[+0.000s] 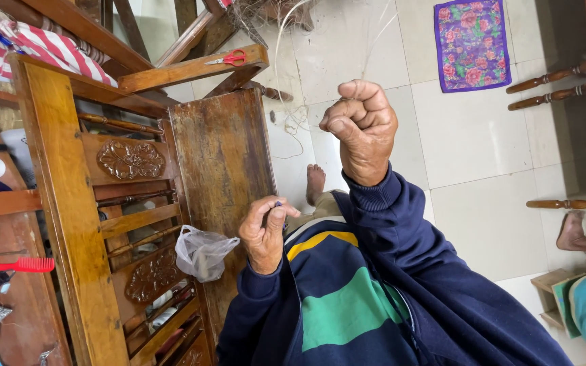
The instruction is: Repairing a fishing net by threading lines and tying knots with a net needle and occasionally using scissors.
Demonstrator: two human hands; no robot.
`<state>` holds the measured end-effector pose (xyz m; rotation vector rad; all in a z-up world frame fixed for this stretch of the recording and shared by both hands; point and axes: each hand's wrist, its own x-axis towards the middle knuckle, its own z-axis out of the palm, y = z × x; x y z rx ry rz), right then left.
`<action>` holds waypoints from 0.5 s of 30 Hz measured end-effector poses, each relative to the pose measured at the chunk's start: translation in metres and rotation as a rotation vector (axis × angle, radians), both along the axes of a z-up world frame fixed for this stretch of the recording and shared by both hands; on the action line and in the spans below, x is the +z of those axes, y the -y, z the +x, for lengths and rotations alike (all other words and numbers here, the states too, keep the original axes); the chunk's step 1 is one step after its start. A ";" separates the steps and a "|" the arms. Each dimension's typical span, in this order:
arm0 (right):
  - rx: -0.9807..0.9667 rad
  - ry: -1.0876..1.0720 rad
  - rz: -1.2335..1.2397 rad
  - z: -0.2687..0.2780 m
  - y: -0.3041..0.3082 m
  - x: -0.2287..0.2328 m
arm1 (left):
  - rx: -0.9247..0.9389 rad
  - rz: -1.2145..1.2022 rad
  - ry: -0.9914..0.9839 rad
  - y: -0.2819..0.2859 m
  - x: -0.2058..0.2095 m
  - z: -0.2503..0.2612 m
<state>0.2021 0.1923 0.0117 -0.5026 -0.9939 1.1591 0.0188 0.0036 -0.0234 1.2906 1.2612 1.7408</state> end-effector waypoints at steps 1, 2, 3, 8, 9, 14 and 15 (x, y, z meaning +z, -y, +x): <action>0.002 0.002 -0.001 0.000 0.000 -0.003 | 0.002 -0.001 0.002 0.001 -0.001 0.001; 0.018 -0.008 -0.036 0.000 -0.001 -0.006 | -0.006 -0.004 0.010 0.002 -0.002 0.003; 0.034 -0.017 -0.068 0.001 -0.003 -0.009 | -0.012 -0.004 0.019 0.001 -0.004 0.005; 0.077 0.015 -0.110 0.005 -0.008 -0.009 | -0.009 0.012 0.017 0.001 -0.009 0.005; 0.100 0.033 -0.116 0.007 -0.009 -0.010 | -0.013 0.014 0.014 0.001 -0.010 0.005; 0.132 0.070 -0.089 0.005 -0.011 0.000 | -0.023 0.026 0.018 -0.002 -0.006 0.006; 0.149 0.081 -0.078 0.005 -0.011 0.002 | -0.027 0.018 0.017 -0.002 -0.006 0.007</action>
